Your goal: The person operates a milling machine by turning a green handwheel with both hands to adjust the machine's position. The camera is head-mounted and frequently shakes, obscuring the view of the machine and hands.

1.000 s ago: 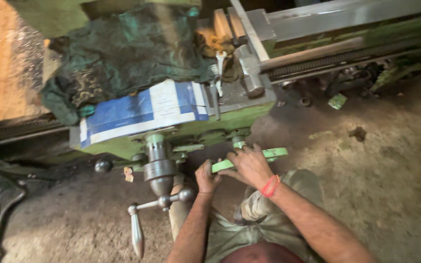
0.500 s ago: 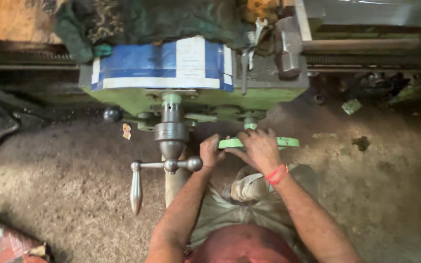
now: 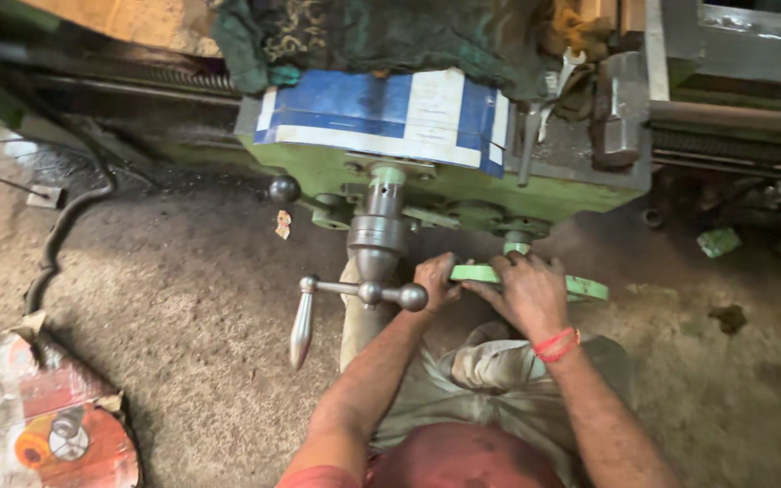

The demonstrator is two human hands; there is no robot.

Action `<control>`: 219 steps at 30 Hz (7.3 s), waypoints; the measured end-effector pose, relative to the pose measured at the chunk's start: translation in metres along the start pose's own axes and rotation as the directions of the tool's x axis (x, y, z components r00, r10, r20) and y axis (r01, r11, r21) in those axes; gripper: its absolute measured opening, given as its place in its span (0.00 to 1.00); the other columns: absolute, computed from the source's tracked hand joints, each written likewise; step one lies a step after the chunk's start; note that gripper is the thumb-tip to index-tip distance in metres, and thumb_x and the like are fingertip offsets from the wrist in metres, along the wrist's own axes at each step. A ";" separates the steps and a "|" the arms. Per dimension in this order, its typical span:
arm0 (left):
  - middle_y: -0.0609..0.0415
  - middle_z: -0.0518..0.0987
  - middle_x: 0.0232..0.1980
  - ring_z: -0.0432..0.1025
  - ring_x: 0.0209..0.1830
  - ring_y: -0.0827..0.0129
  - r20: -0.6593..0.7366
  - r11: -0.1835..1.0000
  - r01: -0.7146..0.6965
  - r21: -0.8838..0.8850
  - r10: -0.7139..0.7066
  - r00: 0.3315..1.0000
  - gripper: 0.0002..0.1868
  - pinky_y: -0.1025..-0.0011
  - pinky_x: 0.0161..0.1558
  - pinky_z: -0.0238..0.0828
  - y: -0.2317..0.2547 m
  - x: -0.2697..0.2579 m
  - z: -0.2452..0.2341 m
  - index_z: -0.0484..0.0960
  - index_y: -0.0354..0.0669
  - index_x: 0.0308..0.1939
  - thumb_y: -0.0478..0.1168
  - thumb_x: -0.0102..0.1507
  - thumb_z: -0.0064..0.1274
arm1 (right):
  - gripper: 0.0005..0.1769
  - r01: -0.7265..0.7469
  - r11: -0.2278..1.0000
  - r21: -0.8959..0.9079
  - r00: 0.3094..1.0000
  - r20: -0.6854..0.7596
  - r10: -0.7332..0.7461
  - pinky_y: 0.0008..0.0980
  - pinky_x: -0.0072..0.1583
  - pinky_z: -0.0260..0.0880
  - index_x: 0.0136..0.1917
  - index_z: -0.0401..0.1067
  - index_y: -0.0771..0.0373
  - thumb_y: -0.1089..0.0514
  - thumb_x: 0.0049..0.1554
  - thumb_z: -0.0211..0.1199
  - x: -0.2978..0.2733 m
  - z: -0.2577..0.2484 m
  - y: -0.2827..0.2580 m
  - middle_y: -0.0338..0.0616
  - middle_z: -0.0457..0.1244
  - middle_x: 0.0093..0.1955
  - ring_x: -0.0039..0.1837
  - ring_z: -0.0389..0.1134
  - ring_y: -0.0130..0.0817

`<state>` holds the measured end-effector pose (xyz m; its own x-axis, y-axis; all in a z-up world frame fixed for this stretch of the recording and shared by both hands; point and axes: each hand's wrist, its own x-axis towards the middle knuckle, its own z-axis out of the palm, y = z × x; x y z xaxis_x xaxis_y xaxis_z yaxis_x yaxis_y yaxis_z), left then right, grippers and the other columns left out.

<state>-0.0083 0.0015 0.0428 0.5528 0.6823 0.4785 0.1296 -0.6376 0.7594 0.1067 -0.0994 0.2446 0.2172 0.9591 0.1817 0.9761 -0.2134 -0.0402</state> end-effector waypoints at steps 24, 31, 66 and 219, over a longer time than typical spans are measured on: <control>0.45 0.75 0.29 0.74 0.29 0.48 -0.025 0.999 0.010 -0.052 -0.011 1.000 0.14 0.56 0.31 0.69 0.011 0.005 -0.010 0.71 0.40 0.33 0.40 0.59 0.63 | 0.31 -0.021 0.998 -0.059 0.996 0.084 0.026 0.48 0.48 0.64 0.40 0.76 0.54 0.24 0.49 0.63 0.005 0.001 -0.006 0.43 0.70 0.38 0.45 0.72 0.42; 0.43 0.76 0.31 0.74 0.32 0.43 0.093 0.996 0.075 0.049 -0.079 0.993 0.19 0.52 0.34 0.69 -0.036 -0.018 0.022 0.70 0.41 0.34 0.42 0.52 0.67 | 0.32 -0.013 0.997 -0.072 0.996 0.083 0.019 0.50 0.46 0.67 0.40 0.77 0.54 0.24 0.50 0.62 0.000 0.019 0.000 0.45 0.70 0.39 0.44 0.72 0.45; 0.36 0.80 0.45 0.75 0.47 0.37 0.198 1.000 0.000 0.011 -0.002 0.980 0.34 0.51 0.48 0.74 -0.043 -0.019 0.024 0.79 0.36 0.50 0.44 0.42 0.69 | 0.24 0.029 0.999 -0.021 1.000 0.009 -0.028 0.53 0.53 0.63 0.47 0.76 0.54 0.34 0.50 0.68 0.000 0.022 -0.005 0.42 0.69 0.44 0.48 0.70 0.45; 0.40 0.72 0.29 0.71 0.29 0.40 -0.113 0.998 0.053 0.035 -0.049 0.992 0.17 0.52 0.31 0.67 -0.050 -0.024 0.039 0.68 0.40 0.35 0.42 0.56 0.63 | 0.31 -0.112 0.986 -0.121 0.993 0.008 0.114 0.51 0.51 0.58 0.44 0.79 0.55 0.26 0.50 0.66 -0.005 0.015 -0.017 0.47 0.67 0.51 0.53 0.67 0.45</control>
<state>0.0043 0.0029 -0.0234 0.4490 0.7489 0.4873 0.1875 -0.6122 0.7681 0.0887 -0.0980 0.2296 0.3267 0.9301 0.1680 0.9385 -0.3403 0.0590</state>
